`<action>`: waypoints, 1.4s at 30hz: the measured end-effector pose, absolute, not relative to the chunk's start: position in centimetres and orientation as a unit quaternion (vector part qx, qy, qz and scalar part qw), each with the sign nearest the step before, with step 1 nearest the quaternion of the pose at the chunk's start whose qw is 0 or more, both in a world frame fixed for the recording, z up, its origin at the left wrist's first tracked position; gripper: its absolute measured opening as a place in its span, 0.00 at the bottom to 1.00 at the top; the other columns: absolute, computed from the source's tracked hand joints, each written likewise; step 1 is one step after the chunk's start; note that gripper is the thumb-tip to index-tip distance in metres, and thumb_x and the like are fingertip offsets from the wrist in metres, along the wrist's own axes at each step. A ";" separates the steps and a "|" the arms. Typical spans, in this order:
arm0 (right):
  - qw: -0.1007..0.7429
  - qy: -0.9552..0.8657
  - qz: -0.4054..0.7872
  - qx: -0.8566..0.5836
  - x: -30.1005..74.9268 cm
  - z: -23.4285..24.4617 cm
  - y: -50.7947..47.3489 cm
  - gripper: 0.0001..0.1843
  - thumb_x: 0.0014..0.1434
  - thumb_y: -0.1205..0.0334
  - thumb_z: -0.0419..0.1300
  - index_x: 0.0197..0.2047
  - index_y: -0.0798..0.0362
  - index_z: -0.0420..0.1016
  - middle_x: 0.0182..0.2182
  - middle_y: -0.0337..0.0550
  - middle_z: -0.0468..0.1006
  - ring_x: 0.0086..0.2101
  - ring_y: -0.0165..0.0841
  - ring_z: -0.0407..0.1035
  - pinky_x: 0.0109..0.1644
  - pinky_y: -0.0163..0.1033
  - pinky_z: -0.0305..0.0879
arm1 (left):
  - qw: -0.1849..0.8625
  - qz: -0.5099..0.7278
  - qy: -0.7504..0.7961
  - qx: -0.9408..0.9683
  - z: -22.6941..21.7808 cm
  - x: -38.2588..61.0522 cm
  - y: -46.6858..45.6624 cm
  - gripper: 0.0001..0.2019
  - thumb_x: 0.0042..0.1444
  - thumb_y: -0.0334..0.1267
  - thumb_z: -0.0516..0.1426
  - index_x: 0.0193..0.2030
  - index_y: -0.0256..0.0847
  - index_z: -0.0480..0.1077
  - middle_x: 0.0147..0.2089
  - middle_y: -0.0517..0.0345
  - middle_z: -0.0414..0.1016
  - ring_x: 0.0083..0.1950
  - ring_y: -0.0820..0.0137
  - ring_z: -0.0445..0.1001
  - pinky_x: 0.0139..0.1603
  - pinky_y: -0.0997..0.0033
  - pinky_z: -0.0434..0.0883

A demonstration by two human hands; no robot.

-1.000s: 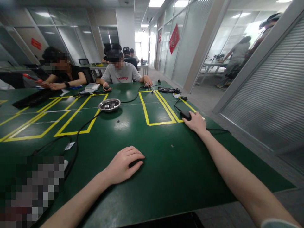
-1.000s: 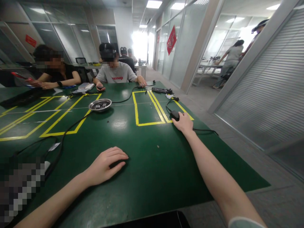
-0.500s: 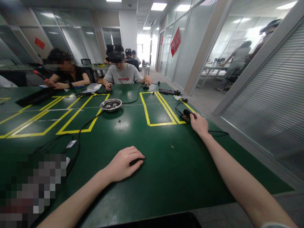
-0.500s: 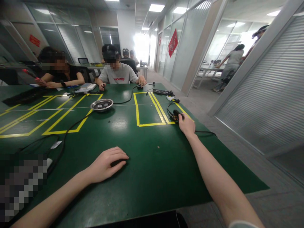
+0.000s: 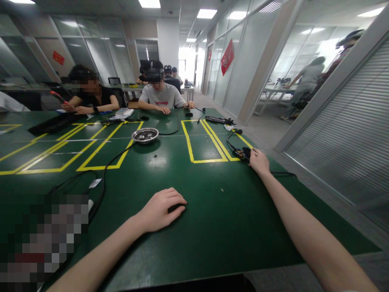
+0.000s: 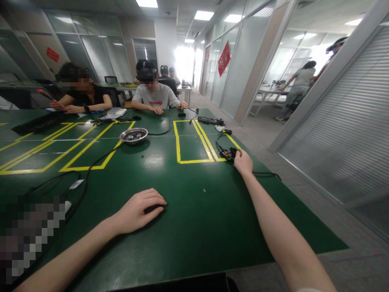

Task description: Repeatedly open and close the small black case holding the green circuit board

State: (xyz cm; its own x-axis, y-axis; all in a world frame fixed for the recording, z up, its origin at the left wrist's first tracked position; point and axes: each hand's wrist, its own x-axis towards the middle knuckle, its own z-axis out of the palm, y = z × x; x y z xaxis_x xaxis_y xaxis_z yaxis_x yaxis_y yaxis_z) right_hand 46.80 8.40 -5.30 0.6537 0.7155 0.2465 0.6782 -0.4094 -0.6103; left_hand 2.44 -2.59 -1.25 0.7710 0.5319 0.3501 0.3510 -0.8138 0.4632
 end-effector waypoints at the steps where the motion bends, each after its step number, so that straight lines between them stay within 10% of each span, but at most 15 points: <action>1: 0.355 -0.419 0.022 -0.836 46.6 -5.2 8.3 0.26 0.67 0.54 0.51 0.60 0.56 0.78 0.38 0.53 0.83 0.37 0.44 0.78 0.47 0.47 0.71 | 0.190 0.239 0.239 0.922 -1.2 2.4 -2.6 0.10 0.69 0.36 0.55 0.48 0.42 0.78 0.45 0.52 0.83 0.48 0.64 0.79 0.51 0.63 0.76; 4: 0.359 -0.441 0.000 -0.822 45.9 -5.0 7.8 0.22 0.61 0.51 0.60 0.52 0.54 0.83 0.51 0.56 0.79 0.47 0.46 0.76 0.52 0.46 0.70 | 0.190 0.237 0.239 0.922 -1.2 2.5 -2.6 0.10 0.69 0.36 0.55 0.47 0.41 0.78 0.45 0.52 0.83 0.47 0.64 0.79 0.51 0.62 0.76; 13: 0.318 -0.482 -0.056 -0.814 45.5 -5.2 7.9 0.24 0.53 0.43 0.68 0.44 0.54 0.87 0.43 0.54 0.78 0.41 0.47 0.75 0.45 0.47 0.72 | 0.186 0.240 0.239 0.922 -1.1 2.5 -2.6 0.10 0.69 0.37 0.55 0.46 0.42 0.78 0.44 0.52 0.82 0.46 0.65 0.79 0.49 0.63 0.77; 27: 0.379 -0.434 -0.085 -0.813 45.2 -4.7 7.4 0.24 0.66 0.53 0.54 0.61 0.52 0.74 0.54 0.56 0.76 0.47 0.49 0.73 0.49 0.48 0.68 | 0.190 0.233 0.237 0.924 -1.0 2.4 -2.6 0.09 0.69 0.36 0.55 0.45 0.42 0.78 0.45 0.53 0.82 0.47 0.65 0.78 0.50 0.63 0.76; 42: 0.302 -0.532 -0.026 -0.790 45.6 -5.6 8.1 0.22 0.58 0.57 0.63 0.55 0.50 0.81 0.49 0.51 0.84 0.47 0.48 0.77 0.45 0.44 0.72 | 0.190 0.224 0.242 0.925 -1.1 2.4 -2.6 0.08 0.69 0.35 0.56 0.45 0.42 0.78 0.46 0.54 0.82 0.48 0.64 0.78 0.50 0.64 0.75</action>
